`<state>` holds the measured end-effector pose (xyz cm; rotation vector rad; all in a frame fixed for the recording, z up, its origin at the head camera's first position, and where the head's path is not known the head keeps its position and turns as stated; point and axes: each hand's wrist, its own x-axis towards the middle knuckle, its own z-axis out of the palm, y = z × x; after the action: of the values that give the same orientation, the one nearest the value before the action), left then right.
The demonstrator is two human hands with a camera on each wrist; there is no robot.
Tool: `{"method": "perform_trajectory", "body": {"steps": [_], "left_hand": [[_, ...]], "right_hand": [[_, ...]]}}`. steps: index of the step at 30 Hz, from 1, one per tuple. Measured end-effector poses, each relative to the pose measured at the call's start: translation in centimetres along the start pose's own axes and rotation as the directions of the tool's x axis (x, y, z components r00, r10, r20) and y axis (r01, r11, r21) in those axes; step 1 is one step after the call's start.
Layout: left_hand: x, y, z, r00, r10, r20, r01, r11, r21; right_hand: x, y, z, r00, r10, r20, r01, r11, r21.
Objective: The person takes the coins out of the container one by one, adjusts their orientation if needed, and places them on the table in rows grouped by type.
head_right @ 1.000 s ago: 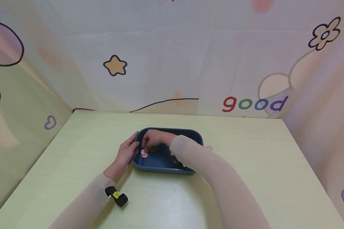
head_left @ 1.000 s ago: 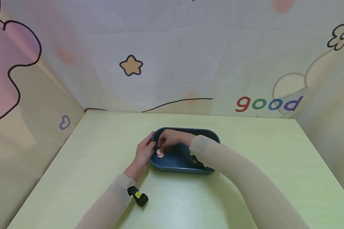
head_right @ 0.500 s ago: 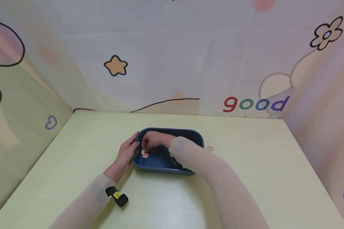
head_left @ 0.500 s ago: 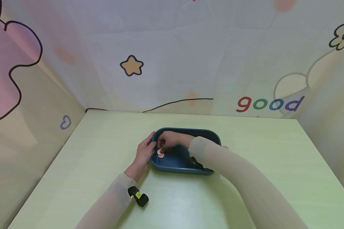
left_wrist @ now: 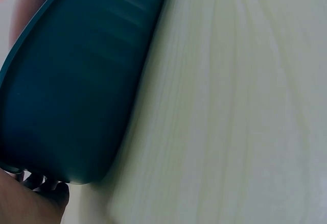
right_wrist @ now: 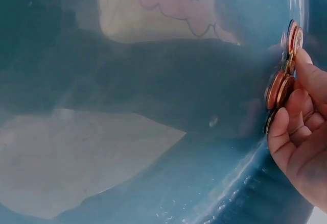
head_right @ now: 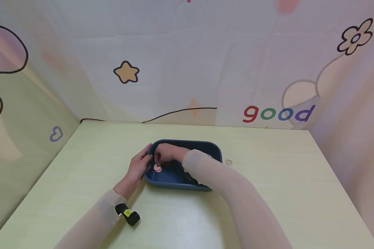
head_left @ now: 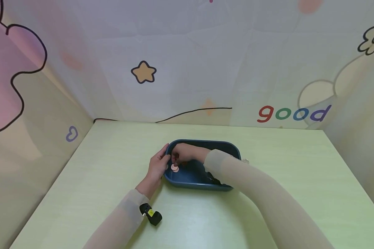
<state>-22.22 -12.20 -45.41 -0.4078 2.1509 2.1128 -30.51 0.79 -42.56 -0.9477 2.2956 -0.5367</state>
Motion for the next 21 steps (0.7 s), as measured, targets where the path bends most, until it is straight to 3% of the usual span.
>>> {"method": "perform_trajectory", "body": {"steps": [10,21], "left_hand": [[0.01,-0.01,0.02,1.0,-0.003,0.006,0.003,1.0,0.009],[0.1,-0.09,0.13,1.0,0.023,-0.005,-0.023,1.0,-0.021]], "right_hand": [[-0.07,0.0,0.13,1.0,0.007,0.014,-0.007,1.0,0.023],[0.05,-0.36,0.0,1.0,0.017,-0.004,-0.017,1.0,-0.026]]}}
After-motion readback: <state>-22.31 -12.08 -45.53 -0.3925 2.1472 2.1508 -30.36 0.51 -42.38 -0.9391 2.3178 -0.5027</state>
